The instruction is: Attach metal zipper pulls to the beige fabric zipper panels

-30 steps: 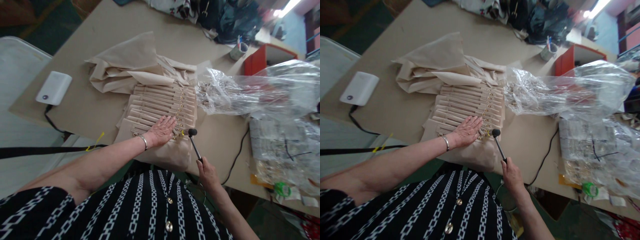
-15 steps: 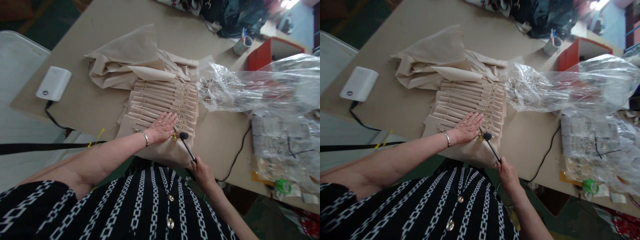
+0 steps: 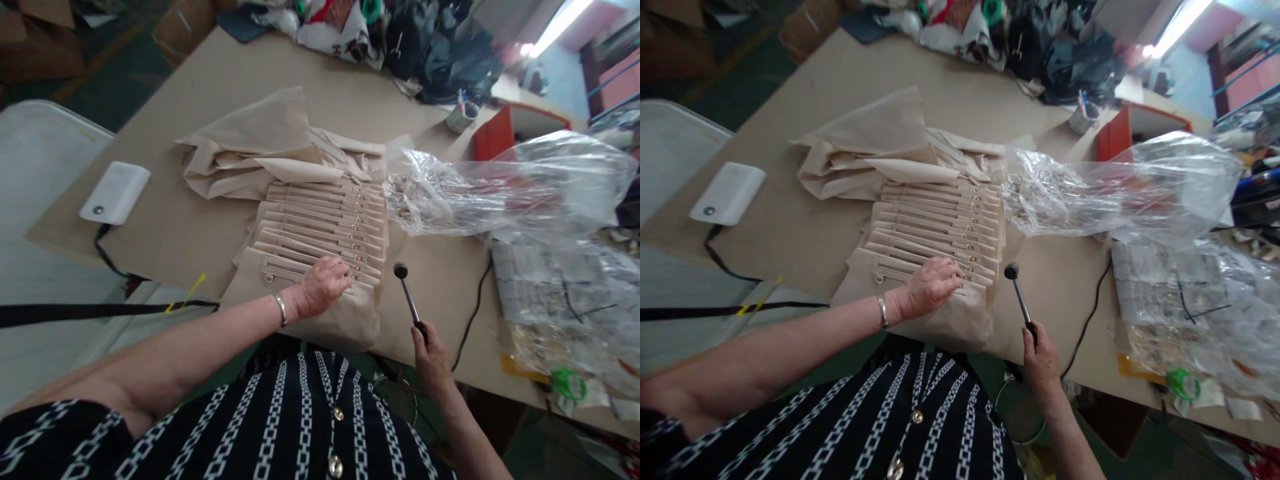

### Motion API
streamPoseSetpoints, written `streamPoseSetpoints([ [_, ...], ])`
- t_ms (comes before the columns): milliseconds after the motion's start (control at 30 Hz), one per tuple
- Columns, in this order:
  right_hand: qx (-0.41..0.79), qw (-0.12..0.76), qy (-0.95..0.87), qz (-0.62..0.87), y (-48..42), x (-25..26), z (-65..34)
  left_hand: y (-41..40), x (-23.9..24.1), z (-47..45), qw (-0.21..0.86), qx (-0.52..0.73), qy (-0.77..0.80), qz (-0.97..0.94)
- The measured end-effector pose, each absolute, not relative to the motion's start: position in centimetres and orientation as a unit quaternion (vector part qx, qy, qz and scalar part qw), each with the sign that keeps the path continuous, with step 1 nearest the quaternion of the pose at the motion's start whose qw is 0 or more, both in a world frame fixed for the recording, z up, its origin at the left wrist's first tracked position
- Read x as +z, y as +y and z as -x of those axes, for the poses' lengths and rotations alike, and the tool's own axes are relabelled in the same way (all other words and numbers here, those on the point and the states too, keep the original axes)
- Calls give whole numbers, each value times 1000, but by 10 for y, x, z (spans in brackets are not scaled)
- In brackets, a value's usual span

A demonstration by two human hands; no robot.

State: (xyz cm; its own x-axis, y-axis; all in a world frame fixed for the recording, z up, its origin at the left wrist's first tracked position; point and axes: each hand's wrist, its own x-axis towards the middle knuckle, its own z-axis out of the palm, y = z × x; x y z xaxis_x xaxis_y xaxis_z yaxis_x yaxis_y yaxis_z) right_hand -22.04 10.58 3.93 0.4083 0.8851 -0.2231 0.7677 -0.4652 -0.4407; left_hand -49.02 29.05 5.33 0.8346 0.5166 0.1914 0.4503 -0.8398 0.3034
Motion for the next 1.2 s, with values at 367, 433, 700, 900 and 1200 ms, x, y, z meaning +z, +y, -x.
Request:
streamPoseSetpoints([
  [367,110,205,-541,808,115,-2,179,276,35,489,148,128,264,-945],
  [433,118,227,-583,771,128,11,199,277,35,489,168,118,281,-938],
  [700,206,280,-675,651,173,35,283,277,42,475,183,69,315,-929],
  [900,182,280,-731,596,263,56,291,274,53,471,140,63,331,-931],
  [1200,157,78,-737,653,464,61,310,225,63,554,410,266,605,-629],
])
